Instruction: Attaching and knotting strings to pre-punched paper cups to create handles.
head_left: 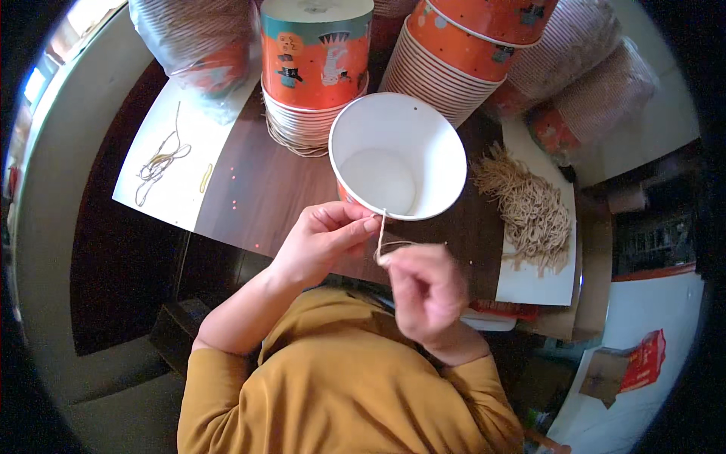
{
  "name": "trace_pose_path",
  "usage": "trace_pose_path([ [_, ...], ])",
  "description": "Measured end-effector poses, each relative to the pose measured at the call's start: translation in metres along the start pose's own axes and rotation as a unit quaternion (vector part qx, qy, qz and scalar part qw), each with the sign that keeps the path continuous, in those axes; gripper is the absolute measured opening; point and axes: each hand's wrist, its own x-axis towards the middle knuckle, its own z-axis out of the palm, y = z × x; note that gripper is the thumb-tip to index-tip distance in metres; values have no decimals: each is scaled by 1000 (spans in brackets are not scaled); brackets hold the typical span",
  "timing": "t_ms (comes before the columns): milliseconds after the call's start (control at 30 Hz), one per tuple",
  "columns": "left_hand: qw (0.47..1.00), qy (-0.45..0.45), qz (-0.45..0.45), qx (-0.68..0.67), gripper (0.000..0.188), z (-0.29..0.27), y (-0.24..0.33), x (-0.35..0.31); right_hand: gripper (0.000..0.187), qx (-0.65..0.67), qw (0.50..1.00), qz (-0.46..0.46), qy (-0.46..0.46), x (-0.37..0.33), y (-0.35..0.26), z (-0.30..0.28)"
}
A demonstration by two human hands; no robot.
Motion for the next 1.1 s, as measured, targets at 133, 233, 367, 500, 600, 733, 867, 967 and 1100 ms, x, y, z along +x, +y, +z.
trace_pose_path([
  [133, 999, 49, -8, -22, 13, 7, -1, 0, 14, 105, 987, 123, -13, -36, 3, 27],
  [233, 999, 30, -26, -27, 12, 2, -3, -2, 10, 177, 948, 263, -6, -49, 7, 41],
  [367, 999, 27, 12, -29, 11, 2, -4, -2, 14, 36, 986, 158, -27, -41, 16, 41],
  [500, 999, 30, 25, -25, 10, 7, -6, 0, 23, -50, 995, 36, -84, -33, 12, 26],
  [600, 998, 42, 40, -19, 10, 1, -9, -2, 24, -23, 991, 9, -133, -35, 9, 29],
  [733, 997, 56, 26, -43, 11, 13, -7, -5, 19, -17, 992, 0, -123, -39, 12, 32],
  [867, 997, 57, 1, -43, 12, 7, -1, -7, 12, 68, 989, 100, -81, -30, 17, 9],
  [967, 996, 47, -19, -70, 12, 5, 1, -12, 18, -8, 972, 226, -62, -18, 16, -10],
  [1100, 997, 29, -18, -66, 12, 5, -2, -9, 28, 88, 967, 229, -73, -22, 28, 9],
])
